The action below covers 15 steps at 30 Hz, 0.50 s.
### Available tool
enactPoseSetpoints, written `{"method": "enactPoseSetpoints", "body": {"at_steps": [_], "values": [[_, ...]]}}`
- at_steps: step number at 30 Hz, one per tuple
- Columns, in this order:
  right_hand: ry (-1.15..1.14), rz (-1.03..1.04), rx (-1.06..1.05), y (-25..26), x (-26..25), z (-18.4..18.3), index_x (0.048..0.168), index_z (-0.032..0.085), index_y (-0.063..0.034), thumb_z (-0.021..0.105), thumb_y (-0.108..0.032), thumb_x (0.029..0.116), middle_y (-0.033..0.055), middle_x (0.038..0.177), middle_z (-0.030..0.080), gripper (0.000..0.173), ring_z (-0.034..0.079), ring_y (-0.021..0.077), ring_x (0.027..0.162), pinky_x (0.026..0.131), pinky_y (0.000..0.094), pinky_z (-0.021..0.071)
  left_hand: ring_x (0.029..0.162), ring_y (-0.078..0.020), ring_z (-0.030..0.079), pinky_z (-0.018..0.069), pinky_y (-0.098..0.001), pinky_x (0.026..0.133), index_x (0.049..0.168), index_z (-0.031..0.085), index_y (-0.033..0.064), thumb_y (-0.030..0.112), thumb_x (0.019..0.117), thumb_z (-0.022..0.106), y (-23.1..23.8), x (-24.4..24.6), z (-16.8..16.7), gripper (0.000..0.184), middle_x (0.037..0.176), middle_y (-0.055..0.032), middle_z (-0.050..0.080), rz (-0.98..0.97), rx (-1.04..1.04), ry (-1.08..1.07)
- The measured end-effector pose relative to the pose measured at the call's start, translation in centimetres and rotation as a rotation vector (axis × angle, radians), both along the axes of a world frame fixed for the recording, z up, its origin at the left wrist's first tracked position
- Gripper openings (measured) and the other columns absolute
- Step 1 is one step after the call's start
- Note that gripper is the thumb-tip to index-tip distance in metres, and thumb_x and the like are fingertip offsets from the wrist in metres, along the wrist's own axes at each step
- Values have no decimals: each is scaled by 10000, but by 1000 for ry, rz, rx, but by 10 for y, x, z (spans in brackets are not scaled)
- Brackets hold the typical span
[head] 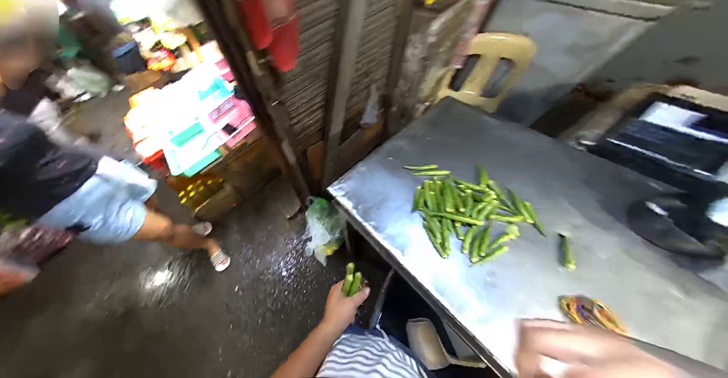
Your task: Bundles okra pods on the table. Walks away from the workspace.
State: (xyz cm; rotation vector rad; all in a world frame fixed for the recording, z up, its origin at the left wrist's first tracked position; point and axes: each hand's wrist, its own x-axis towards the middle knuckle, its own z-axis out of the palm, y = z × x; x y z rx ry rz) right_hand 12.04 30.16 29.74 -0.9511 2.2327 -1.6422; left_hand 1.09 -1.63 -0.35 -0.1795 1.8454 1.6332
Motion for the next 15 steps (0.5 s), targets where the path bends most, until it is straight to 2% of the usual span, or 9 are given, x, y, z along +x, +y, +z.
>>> {"method": "enactPoseSetpoints", "body": {"at_steps": [3, 5, 7, 8, 9, 10, 12, 13, 15], "values": [[-303, 145, -149, -3, 2, -113, 1143, 714, -83, 600, -794, 831, 74, 1049, 719, 785, 676, 199, 961, 872, 414, 574, 434, -124, 485, 456, -303, 432, 1029, 644, 33, 242, 915, 769, -5, 8, -13, 269, 591, -25, 548, 31, 20, -51], [-613, 131, -185, -20, 14, -185, 1167, 696, -55, 672, -608, 891, 52, 982, 737, 619, 679, 139, 852, 799, 350, 575, 428, -124, 480, 461, -301, 432, 994, 621, 29, 226, 923, 761, -3, 8, -17, 252, 576, -22, 528, 9, 7, -78], [-894, -149, -163, -43, 37, -249, 1148, 688, -38, 679, -376, 947, 57, 886, 700, 393, 626, 119, 722, 678, 321, 538, 424, -124, 474, 451, -297, 429, 984, 623, 29, 224, 914, 772, 1, 5, -19, 255, 565, -23, 520, -12, 4, -85], [-973, -360, -87, -53, 48, -277, 1138, 681, -42, 666, -331, 976, 62, 872, 682, 332, 616, 128, 706, 664, 330, 537, 422, -121, 471, 445, -292, 427, 981, 624, 28, 223, 913, 775, 4, 2, -20, 256, 558, -22, 515, -18, 11, -82], [-997, -578, 17, -64, 61, -307, 1149, 678, -45, 667, -322, 988, 81, 904, 679, 321, 629, 153, 756, 710, 355, 548, 416, -120, 471, 444, -289, 424, 974, 624, 26, 220, 914, 775, 8, -1, -22, 253, 550, -23, 514, -20, 21, -81], [-1009, -747, 130, -71, 75, -339, 1194, 676, -51, 672, -350, 986, 121, 1006, 693, 364, 659, 203, 892, 830, 406, 554, 414, -121, 471, 445, -290, 423, 971, 621, 25, 219, 916, 772, 12, -5, -23, 251, 545, -23, 509, -26, 25, -83], [-1129, -890, 265, -82, 106, -396, 1377, 621, -86, 645, -500, 974, 184, 1323, 651, 578, 615, 300, 1244, 1095, 513, 469, 414, -125, 468, 444, -292, 426, 953, 619, 28, 227, 920, 768, 21, -11, -25, 250, 541, -23, 501, -37, 27, -88], [-1220, -934, 173, -90, 122, -421, 1421, 587, -91, 607, -541, 985, 158, 1382, 633, 627, 595, 266, 1295, 1127, 485, 457, 414, -129, 467, 444, -296, 425, 952, 622, 25, 228, 919, 771, 24, -13, -26, 254, 542, -27, 502, -42, 24, -88], [-1409, -990, -248, -105, 137, -439, 1493, 490, -83, 513, -527, 1037, 139, 1414, 614, 636, 598, 229, 1299, 1110, 447, 489, 415, -132, 468, 448, -297, 425, 965, 629, 25, 238, 916, 774, 30, -15, -30, 262, 550, -29, 508, -71, 1, -91]]}}
